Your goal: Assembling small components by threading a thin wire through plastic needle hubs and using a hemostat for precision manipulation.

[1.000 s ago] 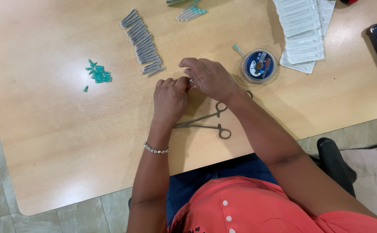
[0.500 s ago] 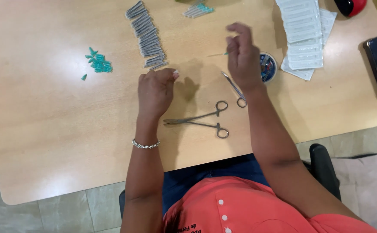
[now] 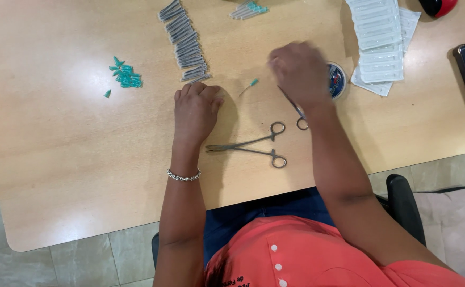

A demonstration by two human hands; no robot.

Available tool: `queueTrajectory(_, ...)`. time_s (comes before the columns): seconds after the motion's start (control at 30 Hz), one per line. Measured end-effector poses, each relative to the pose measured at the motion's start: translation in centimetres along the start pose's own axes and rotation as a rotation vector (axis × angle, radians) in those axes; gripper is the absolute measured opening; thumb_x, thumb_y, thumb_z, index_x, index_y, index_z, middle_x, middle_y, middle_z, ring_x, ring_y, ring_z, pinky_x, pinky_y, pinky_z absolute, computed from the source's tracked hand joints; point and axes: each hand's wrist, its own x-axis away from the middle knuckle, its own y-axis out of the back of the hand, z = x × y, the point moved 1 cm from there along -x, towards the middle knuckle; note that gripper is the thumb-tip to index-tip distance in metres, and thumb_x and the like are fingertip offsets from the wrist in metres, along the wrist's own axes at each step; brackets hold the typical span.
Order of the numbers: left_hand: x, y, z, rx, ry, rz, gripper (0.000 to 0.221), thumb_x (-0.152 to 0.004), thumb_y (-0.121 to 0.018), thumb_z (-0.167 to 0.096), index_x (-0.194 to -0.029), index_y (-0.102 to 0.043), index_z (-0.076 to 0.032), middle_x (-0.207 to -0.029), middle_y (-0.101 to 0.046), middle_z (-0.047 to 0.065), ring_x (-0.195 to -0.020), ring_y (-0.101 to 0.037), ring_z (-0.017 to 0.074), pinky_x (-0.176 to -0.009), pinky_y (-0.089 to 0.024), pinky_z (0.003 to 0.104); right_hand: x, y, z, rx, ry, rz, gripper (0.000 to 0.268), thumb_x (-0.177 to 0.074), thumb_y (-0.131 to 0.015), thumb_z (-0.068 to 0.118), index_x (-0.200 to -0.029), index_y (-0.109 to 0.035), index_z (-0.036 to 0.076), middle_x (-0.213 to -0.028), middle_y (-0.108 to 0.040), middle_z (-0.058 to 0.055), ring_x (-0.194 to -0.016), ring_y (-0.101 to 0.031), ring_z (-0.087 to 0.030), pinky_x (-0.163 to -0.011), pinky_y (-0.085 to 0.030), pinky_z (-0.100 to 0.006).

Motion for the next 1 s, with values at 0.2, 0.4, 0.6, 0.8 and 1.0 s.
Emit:
queueTrajectory(0.2,0.1,-0.1,0.0,0.022,-0.005,-0.039,0.018,-0.090,-0.077,-0.021,-0.108,-0.076,-0.017,-0.097,-0.065,0.003,-0.094,-0.057,0.0291,-0.081,-0.043,0.043,2.5,-0.7,-5.5,0.369,-0.387,0.302,0.015,-0.092,-0.065,0.040,-0.094,-0.078,0.033,-0.092,-0.071,0.002,-0.090,-0.060,-0.028,-0.079,-0.031,-0.045)
queueTrajectory(0.4,-0.1,-0.3,0.1,0.003,-0.011,-0.036,0.014,-0.092,-0.074,-0.025,-0.104,-0.076,-0.020,-0.093,-0.065,0.002,-0.091,-0.057,0.0303,-0.080,-0.043,0.045,1.0,-1.0,-3.3,0.224,-0.128,0.036,0.009,-0.094,-0.079,0.035,-0.091,-0.072,0.031,-0.087,-0.069,0.009,-0.083,-0.061,-0.019,-0.078,-0.030,-0.040)
queueTrajectory(0.6,-0.1,-0.1,0.4,0.008,-0.033,-0.073,0.020,-0.088,-0.077,-0.023,-0.107,-0.076,-0.017,-0.094,-0.066,0.003,-0.093,-0.059,0.0313,-0.081,-0.043,0.045,1.4,1.6,-5.0,-0.129,-0.187,0.044,0.049,-0.095,-0.085,0.043,-0.135,-0.072,0.018,-0.126,-0.068,-0.009,-0.117,-0.054,-0.035,-0.097,-0.037,-0.046)
queueTrajectory(0.8,0.0,0.9,0.0,0.060,-0.060,-0.108,0.017,-0.097,-0.073,-0.024,-0.110,-0.076,-0.014,-0.100,-0.069,0.005,-0.096,-0.062,0.0336,-0.081,-0.045,0.046,2.8,11.5,-1.5,-0.182,-0.580,0.602,0.095,-0.080,-0.081,0.043,-0.159,-0.038,0.014,-0.148,-0.047,-0.021,-0.134,-0.038,-0.046,-0.105,-0.036,-0.054)
queueTrajectory(1.0,0.0,3.5,-3.5,0.503,0.073,-0.193,0.017,-0.096,-0.078,-0.021,-0.111,-0.079,-0.012,-0.095,-0.070,0.008,-0.094,-0.070,0.0283,-0.083,-0.056,0.037,7.7,7.1,-4.2,-0.282,-0.334,0.077,0.095,-0.065,-0.094,0.046,-0.148,-0.060,0.016,-0.127,-0.056,-0.012,-0.123,-0.060,-0.034,-0.102,-0.049,-0.040)
